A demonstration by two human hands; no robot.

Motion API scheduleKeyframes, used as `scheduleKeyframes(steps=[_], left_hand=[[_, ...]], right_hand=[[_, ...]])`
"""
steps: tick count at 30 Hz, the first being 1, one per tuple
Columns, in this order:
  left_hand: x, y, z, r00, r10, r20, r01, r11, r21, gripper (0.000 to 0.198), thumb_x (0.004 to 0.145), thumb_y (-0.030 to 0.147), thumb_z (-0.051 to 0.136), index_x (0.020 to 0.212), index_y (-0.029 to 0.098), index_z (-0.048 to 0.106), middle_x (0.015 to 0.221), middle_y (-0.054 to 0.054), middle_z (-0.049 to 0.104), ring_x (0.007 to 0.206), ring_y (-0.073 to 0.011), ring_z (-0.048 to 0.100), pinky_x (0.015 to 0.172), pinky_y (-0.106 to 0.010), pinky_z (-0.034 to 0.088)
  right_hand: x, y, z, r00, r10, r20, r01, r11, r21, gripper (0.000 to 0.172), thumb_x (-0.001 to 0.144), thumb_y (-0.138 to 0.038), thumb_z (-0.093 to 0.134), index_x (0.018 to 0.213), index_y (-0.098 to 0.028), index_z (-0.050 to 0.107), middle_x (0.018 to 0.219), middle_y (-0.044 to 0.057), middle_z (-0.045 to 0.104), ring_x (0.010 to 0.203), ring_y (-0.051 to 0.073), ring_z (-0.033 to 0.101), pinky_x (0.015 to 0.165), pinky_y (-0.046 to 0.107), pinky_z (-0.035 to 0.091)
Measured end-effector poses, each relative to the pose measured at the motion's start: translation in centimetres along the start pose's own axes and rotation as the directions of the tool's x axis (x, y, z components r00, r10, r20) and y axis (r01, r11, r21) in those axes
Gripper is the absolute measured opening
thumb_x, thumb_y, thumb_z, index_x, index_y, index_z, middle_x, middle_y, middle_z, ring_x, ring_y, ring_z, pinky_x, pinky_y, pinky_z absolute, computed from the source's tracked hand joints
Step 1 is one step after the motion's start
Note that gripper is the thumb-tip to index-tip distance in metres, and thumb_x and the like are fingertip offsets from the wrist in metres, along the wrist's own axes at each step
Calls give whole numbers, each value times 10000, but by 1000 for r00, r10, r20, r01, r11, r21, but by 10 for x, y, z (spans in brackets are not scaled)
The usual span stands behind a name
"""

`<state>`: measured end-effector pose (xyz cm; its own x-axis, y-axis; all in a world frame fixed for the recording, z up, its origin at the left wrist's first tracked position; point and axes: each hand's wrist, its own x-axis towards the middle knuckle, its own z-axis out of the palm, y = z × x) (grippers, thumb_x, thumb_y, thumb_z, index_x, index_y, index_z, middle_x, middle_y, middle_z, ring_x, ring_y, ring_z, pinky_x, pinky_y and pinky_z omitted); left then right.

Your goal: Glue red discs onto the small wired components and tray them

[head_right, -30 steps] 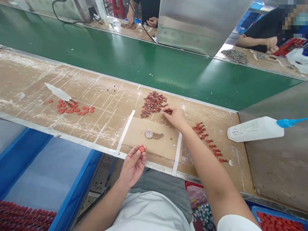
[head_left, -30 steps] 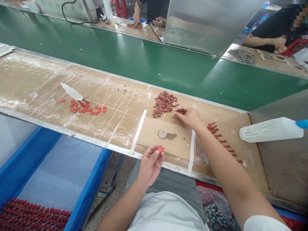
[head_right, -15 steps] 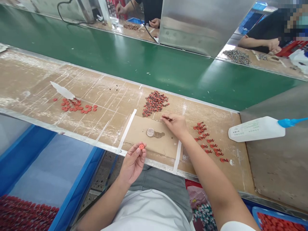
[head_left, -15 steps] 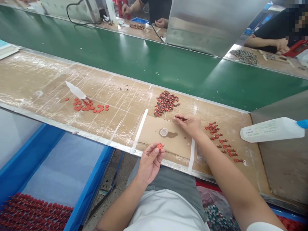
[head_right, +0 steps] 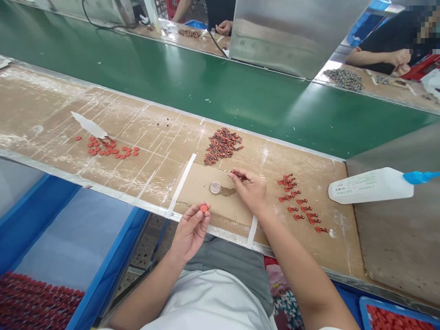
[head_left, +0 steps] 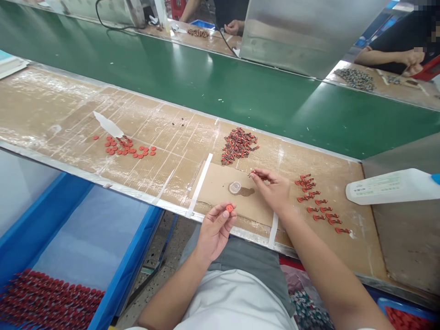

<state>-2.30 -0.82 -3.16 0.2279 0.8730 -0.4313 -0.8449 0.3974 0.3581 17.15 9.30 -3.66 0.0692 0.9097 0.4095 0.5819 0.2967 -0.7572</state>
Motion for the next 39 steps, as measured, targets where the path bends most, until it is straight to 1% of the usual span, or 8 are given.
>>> scheduleKeyframes(steps=[2, 4, 11, 23, 27, 32, 36, 39], left_hand=[[1, -1, 0, 1000, 2, -1, -2, 1000, 2, 221, 761, 104, 755, 975, 152, 728, 1013, -53, 753, 820, -81, 718, 798, -151, 578], [1, -2, 0, 1000, 4, -3, -4, 1000, -1, 220, 759, 106, 757, 973, 151, 728, 1008, -53, 753, 815, -80, 717, 794, -151, 579], [3, -3, 0, 1000, 4, -11, -4, 1000, 0, 223, 749, 125, 769, 966, 150, 727, 991, -57, 753, 791, -82, 715, 775, -156, 584], [4, -2, 1, 1000, -7, -14, 7, 1000, -1, 221, 752, 125, 764, 967, 148, 722, 997, -58, 753, 799, -85, 717, 783, -161, 584], [3, -1, 3, 1000, -12, -26, 12, 1000, 1, 222, 746, 122, 767, 962, 147, 721, 992, -57, 752, 795, -86, 717, 781, -167, 585], [3, 0, 3, 999, -18, -41, 18, 1000, 5, 251, 724, 119, 782, 966, 147, 721, 1006, -58, 752, 815, -92, 719, 799, -169, 578], [3, 0, 3, 999, -12, -48, 13, 1000, 23, 244, 739, 130, 774, 976, 152, 718, 1021, -57, 750, 817, -93, 718, 798, -174, 578], [3, 1, 5, 999, 8, -42, -6, 999, 37, 212, 776, 138, 745, 986, 159, 716, 1017, -51, 752, 841, -98, 720, 788, -173, 580]], right_hand=[[-9, -12, 5, 995, 41, -89, -31, 994, 105, 254, 823, -338, 716, 1049, -221, 723, 938, 40, 764, 800, 181, 721, 745, 320, 587], [-16, -21, 11, 993, -12, -120, 25, 993, 115, 208, 819, -318, 723, 1010, -236, 734, 915, 33, 764, 785, 178, 715, 738, 323, 584], [-14, -19, 21, 961, -275, -36, 275, 961, 6, 154, 842, -214, 698, 990, -252, 715, 912, 24, 757, 710, 158, 666, 707, 333, 558], [-11, -16, 23, 919, -392, 40, 392, 920, 6, 177, 859, -154, 664, 1018, -233, 672, 933, 43, 749, 798, 177, 676, 767, 347, 543], [-11, -13, 24, 924, -378, 59, 378, 926, 18, 157, 867, -177, 657, 1012, -236, 676, 941, 43, 751, 817, 182, 683, 791, 356, 541], [-11, -16, 22, 955, -280, 98, 283, 959, -18, 104, 884, -280, 638, 961, -240, 695, 928, 44, 756, 771, 183, 677, 772, 368, 553], [-13, -16, 23, 981, -191, 25, 191, 982, -1, 158, 859, -318, 668, 990, -240, 707, 892, 37, 751, 715, 162, 654, 726, 341, 560], [-14, -18, 22, 994, -104, -32, 106, 990, 95, 240, 843, -306, 690, 1075, -250, 710, 887, 22, 751, 720, 155, 660, 719, 331, 565]])
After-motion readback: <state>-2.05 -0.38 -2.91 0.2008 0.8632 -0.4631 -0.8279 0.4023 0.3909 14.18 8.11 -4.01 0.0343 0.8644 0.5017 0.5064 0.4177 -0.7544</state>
